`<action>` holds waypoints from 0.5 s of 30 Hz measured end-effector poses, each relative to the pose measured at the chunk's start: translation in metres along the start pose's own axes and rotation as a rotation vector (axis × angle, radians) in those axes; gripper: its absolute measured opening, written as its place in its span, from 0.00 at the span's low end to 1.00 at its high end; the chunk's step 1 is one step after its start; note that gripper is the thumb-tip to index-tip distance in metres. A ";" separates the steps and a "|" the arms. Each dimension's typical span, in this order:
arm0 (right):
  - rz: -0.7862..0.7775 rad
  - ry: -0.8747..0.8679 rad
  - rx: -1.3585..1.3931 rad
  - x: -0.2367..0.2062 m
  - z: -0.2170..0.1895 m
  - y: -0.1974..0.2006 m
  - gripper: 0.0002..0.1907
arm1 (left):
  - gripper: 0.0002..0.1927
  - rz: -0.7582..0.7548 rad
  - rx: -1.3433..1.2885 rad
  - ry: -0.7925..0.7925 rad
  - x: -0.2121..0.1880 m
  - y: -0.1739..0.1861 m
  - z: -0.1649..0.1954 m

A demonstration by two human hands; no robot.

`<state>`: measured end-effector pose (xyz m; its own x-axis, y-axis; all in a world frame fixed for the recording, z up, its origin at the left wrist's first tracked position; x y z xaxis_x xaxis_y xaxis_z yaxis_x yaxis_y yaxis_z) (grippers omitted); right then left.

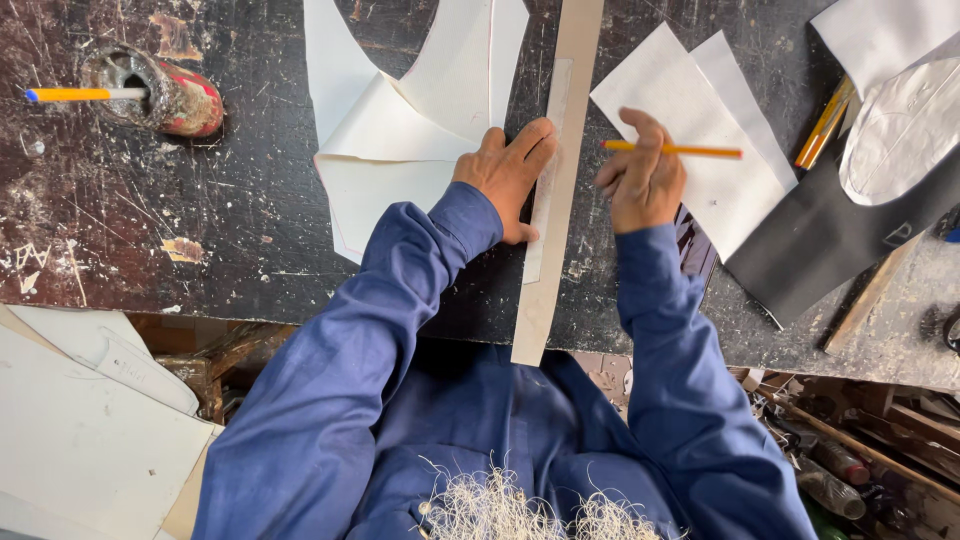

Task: The person arranges white paper pattern pieces on a worktable, uses a pencil and ruler to mark lines, cuts a strip of paper with scissors, and places the strip onto a pattern piece. The person also references a smartphone image while working.

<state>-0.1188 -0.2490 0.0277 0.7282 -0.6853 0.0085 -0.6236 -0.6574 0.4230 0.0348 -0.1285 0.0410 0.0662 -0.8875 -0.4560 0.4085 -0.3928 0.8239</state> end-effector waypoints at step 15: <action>0.025 0.082 -0.003 0.071 0.000 -0.022 0.08 | 0.73 -0.076 -0.017 0.052 0.010 0.004 -0.004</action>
<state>-0.0528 -0.2832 0.0187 0.7335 -0.6732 0.0934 -0.6409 -0.6394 0.4246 0.0411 -0.1377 0.0383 0.0812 -0.8416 -0.5339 0.4298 -0.4538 0.7806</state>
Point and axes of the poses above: each hand's wrist, its own x-axis towards the middle knuckle, its own y-axis out of the back of the hand, z = x × y, the point moved 4 cm from there along x, towards the middle knuckle, and after that the axes turned 13 degrees about -z, right-handed, at the moved point
